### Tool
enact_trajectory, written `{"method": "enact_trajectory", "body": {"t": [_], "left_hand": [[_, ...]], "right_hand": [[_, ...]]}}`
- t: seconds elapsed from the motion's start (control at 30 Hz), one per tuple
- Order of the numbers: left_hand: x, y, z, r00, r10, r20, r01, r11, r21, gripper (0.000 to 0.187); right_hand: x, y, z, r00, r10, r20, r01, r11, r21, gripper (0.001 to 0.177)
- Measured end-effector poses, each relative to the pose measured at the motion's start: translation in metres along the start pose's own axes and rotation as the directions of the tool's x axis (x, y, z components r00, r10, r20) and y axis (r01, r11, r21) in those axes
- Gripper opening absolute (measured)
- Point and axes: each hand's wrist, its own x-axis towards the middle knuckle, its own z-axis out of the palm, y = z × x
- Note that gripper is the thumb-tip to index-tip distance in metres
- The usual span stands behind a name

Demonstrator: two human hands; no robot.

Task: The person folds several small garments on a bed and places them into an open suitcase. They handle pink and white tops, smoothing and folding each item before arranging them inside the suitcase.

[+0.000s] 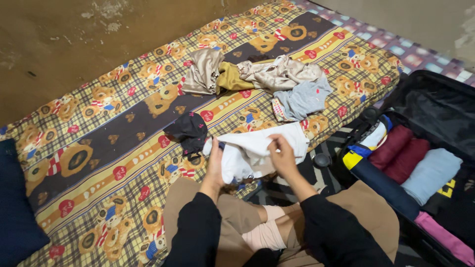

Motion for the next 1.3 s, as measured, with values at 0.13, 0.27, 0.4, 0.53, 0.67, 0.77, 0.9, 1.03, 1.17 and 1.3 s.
{"method": "enact_trajectory", "body": {"t": [0.13, 0.27, 0.4, 0.53, 0.67, 0.77, 0.9, 1.03, 1.17, 1.3], "left_hand": [[-0.011, 0.015, -0.021, 0.999, 0.036, -0.027, -0.030, 0.982, 0.185, 0.058], [-0.001, 0.019, -0.063, 0.993, 0.109, -0.042, -0.096, 0.967, 0.235, 0.043], [0.020, 0.021, -0.108, 0.883, 0.384, -0.270, -0.207, 0.834, 0.511, 0.035], [0.013, 0.025, -0.129, 0.663, 0.737, -0.131, -0.038, 0.209, 0.977, 0.047], [-0.001, 0.030, -0.111, 0.788, 0.597, 0.151, -0.052, -0.181, 0.982, 0.064], [-0.005, 0.033, -0.092, 0.912, 0.372, 0.172, -0.070, -0.272, 0.960, 0.065], [-0.001, 0.034, -0.083, 0.970, 0.236, 0.058, 0.035, -0.372, 0.927, 0.057], [0.003, 0.037, -0.081, 0.958, 0.278, 0.067, 0.043, -0.371, 0.928, 0.031], [0.001, 0.043, -0.069, 0.968, 0.247, 0.047, 0.056, -0.394, 0.917, 0.039], [-0.002, 0.044, -0.064, 0.970, 0.241, 0.022, 0.076, -0.390, 0.918, 0.032]], "right_hand": [[0.045, 0.004, -0.024, 0.968, 0.243, -0.060, -0.219, 0.940, 0.263, 0.021], [0.104, -0.017, -0.007, 0.977, 0.207, 0.048, -0.207, 0.876, 0.436, 0.030], [0.132, -0.035, 0.020, 0.862, -0.350, 0.367, 0.273, 0.930, 0.245, 0.068], [0.119, -0.031, 0.024, 0.861, -0.149, 0.487, 0.170, 0.985, 0.001, 0.074], [0.085, -0.005, 0.001, 0.858, -0.079, 0.508, 0.272, 0.908, -0.318, 0.049], [0.059, 0.020, -0.019, 0.849, 0.110, 0.516, 0.261, 0.762, -0.592, 0.045], [0.038, 0.055, -0.046, 0.842, 0.210, 0.496, 0.274, 0.626, -0.730, 0.039], [0.059, 0.082, -0.051, 0.911, 0.320, 0.260, 0.036, 0.566, -0.824, 0.027], [0.094, 0.083, -0.048, 0.996, 0.050, 0.073, -0.017, 0.917, -0.397, 0.051], [0.097, 0.077, -0.054, 0.967, -0.239, 0.086, 0.254, 0.895, -0.367, 0.059]]}}
